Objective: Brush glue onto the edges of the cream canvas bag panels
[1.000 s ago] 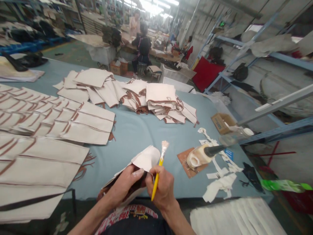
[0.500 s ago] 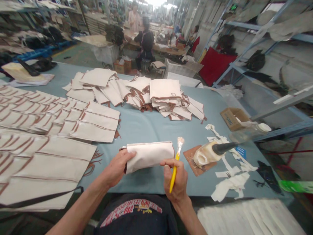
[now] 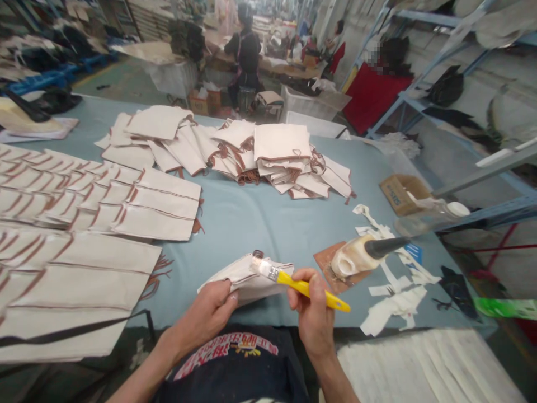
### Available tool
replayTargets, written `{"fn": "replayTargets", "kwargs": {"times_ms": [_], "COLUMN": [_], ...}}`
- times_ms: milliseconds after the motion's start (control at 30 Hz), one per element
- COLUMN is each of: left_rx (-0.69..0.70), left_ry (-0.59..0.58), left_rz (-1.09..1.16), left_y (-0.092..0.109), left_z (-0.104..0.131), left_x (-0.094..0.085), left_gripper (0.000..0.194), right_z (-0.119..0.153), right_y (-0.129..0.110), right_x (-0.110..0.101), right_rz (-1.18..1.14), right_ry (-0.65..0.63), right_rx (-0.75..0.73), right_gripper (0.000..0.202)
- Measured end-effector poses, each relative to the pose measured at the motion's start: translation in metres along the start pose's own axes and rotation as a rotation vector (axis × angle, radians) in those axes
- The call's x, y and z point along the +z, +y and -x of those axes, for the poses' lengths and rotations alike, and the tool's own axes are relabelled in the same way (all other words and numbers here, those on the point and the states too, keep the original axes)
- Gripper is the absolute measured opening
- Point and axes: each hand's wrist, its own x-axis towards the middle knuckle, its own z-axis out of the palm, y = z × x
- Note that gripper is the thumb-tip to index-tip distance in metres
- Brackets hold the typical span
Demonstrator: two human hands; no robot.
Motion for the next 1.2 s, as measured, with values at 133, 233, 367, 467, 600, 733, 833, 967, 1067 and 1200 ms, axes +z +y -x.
{"fn": "replayTargets", "kwargs": {"times_ms": [133,233,367,467,600,733,833,967,1067,1200], "left_rx": [0.106,0.229,0.407,0.498,0.564,0.573,0.545,0.517,0.523,0.516], "left_ry": [0.046,0.086,0.168,0.220,0.279,0.318,0.363,0.370,0.388,0.400], "left_rz": [-0.125,-0.176,-0.237,-0.332,-0.422,-0.403,-0.393,-0.436,-0.460,-0.473], "left_y": [0.007,0.015,0.024,0.027,0.024,0.020,0.018,0.015,0.012,0.010], "left_z": [0.003,0.001,-0.008,-0.016,-0.025,-0.031,-0.031,-0.027,-0.027,-0.031], "left_x": [-0.004,-0.010,-0.016,-0.018,-0.017,-0.017,-0.018,-0.018,-0.016,-0.013], "left_gripper": [0.034,0.031,0.027,0.031,0.032,0.033,0.035,0.036,0.035,0.035], "right_z": [-0.010,-0.013,-0.013,-0.014,-0.019,-0.019,-0.018,-0.022,-0.026,-0.024], "right_y": [-0.016,-0.030,-0.041,-0.042,-0.038,-0.034,-0.032,-0.033,-0.036,-0.043], "right_x": [0.003,0.006,0.010,0.012,0.018,0.028,0.035,0.036,0.032,0.029], "right_rz": [-0.117,-0.131,-0.132,-0.125,-0.056,-0.001,0.068,0.172,0.248,0.254], "right_ry": [0.107,0.101,0.070,0.061,0.086,0.053,0.016,0.047,0.070,0.103], "right_rx": [0.035,-0.008,-0.016,0.011,0.038,0.024,-0.009,-0.100,-0.175,-0.207], "right_gripper": [0.047,0.047,0.046,0.045,0.044,0.046,0.048,0.049,0.049,0.048]}}
